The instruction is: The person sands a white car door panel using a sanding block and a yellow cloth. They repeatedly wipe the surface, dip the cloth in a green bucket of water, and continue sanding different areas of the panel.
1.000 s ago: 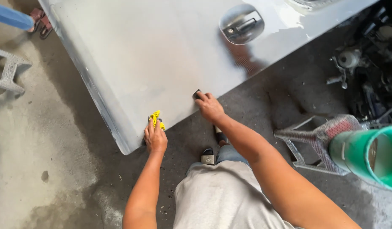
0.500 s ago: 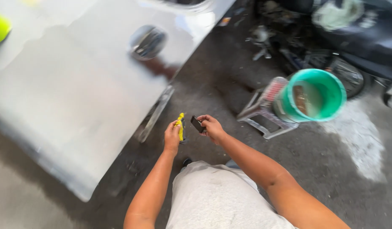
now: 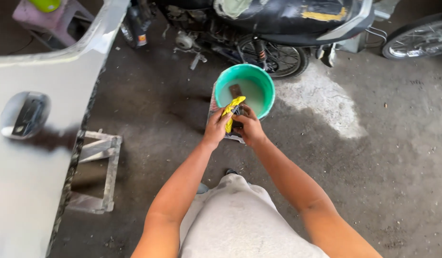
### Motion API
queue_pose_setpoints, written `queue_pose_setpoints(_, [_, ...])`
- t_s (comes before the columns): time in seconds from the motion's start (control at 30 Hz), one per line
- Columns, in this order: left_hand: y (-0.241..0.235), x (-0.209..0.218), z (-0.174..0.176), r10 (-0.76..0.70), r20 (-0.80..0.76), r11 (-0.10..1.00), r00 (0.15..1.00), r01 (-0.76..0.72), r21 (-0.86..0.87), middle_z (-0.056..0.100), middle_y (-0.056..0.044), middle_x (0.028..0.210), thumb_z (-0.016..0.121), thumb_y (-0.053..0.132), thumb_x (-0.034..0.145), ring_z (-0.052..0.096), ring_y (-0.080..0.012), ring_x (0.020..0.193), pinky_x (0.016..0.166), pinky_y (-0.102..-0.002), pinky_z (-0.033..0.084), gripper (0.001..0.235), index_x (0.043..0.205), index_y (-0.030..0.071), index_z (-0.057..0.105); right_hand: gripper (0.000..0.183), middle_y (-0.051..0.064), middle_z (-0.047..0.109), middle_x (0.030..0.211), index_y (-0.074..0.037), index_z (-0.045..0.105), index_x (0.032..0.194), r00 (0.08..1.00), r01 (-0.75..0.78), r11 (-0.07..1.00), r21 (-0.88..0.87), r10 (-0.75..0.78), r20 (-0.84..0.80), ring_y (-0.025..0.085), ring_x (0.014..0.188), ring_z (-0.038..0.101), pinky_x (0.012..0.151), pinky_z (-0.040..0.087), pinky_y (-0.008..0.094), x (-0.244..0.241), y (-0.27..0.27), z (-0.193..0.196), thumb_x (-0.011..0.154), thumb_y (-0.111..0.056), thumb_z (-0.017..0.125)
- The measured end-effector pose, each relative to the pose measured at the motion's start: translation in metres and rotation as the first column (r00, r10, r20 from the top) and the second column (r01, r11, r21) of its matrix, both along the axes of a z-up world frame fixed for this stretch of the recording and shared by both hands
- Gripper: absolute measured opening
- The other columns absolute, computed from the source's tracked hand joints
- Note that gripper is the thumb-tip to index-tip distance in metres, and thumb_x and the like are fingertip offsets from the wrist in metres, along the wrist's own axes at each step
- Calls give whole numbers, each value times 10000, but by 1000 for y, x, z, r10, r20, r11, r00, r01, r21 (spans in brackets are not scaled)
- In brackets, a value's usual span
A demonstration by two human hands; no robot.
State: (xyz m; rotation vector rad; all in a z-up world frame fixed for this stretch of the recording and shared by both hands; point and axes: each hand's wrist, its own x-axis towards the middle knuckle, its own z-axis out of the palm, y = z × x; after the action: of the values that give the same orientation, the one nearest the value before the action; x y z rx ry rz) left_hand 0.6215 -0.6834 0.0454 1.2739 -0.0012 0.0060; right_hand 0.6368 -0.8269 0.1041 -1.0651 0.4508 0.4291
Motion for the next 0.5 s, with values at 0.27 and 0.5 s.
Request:
queue_pose_setpoints(0.27, [-23, 82, 28, 85, 297, 847, 951, -226, 481, 683, -135, 1271, 679, 114, 982, 641, -172, 1177, 996, -308, 500, 274, 1240, 31, 719, 278, 43, 718, 1009, -92, 646, 1185, 977, 157, 982, 108, -170, 126, 157, 799, 671, 664, 550, 301, 70, -72, -19, 919, -13, 642])
queue_pose_setpoints(0.5, [-29, 141, 23, 19, 34, 904, 999, -32, 426, 748, -94, 1007, 691, 111, 948, 700, -165, 925, 832, -294, 549, 221, 1155, 31, 691, 329, 28, 687, 970, -73, 671, 1247, 952, 94, 968, -234, -18, 307, 121, 822, 641, 654, 478, 262, 111, -75, -41, 923, -14, 668])
